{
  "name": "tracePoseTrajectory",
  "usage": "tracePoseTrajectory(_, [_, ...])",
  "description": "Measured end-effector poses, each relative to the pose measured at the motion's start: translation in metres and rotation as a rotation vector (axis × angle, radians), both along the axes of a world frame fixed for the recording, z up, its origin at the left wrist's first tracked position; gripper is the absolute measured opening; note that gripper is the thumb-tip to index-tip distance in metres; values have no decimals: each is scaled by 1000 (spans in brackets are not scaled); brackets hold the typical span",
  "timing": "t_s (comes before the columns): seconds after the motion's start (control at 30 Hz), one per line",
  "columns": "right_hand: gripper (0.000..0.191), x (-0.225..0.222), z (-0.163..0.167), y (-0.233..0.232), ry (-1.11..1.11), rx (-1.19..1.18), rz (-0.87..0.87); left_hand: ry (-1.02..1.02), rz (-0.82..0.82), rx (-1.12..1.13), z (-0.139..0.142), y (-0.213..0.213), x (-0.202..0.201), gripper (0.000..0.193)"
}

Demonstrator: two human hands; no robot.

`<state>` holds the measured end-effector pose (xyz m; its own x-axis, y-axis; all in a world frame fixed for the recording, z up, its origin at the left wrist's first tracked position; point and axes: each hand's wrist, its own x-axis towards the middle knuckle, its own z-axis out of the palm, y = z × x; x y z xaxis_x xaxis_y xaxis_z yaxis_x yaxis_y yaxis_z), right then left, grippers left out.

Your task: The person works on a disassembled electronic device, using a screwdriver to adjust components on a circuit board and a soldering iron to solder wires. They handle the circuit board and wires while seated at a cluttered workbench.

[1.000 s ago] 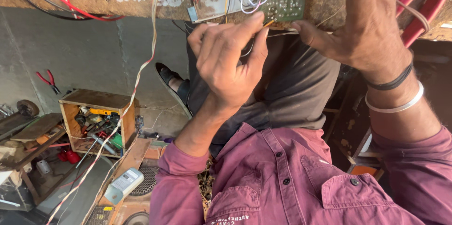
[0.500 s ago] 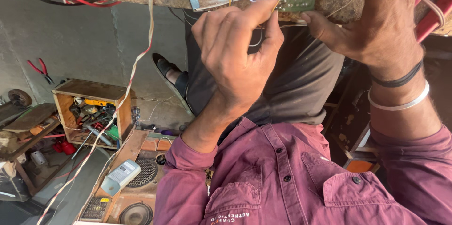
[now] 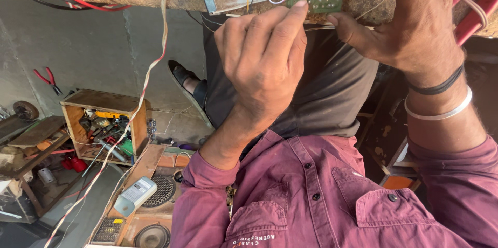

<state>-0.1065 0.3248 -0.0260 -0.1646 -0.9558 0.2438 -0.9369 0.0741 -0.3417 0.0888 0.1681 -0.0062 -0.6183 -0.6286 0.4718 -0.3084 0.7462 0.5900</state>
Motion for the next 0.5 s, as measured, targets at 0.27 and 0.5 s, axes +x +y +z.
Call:
tracePoseTrajectory(0.27, [76, 0, 0, -1, -18, -3, -7, -99, -67, -131, 1, -1, 3, 30])
tracePoseTrajectory(0.5, [73, -2, 1, -4, -52, -11, 15, -128, -109, -135, -1, -2, 4, 31])
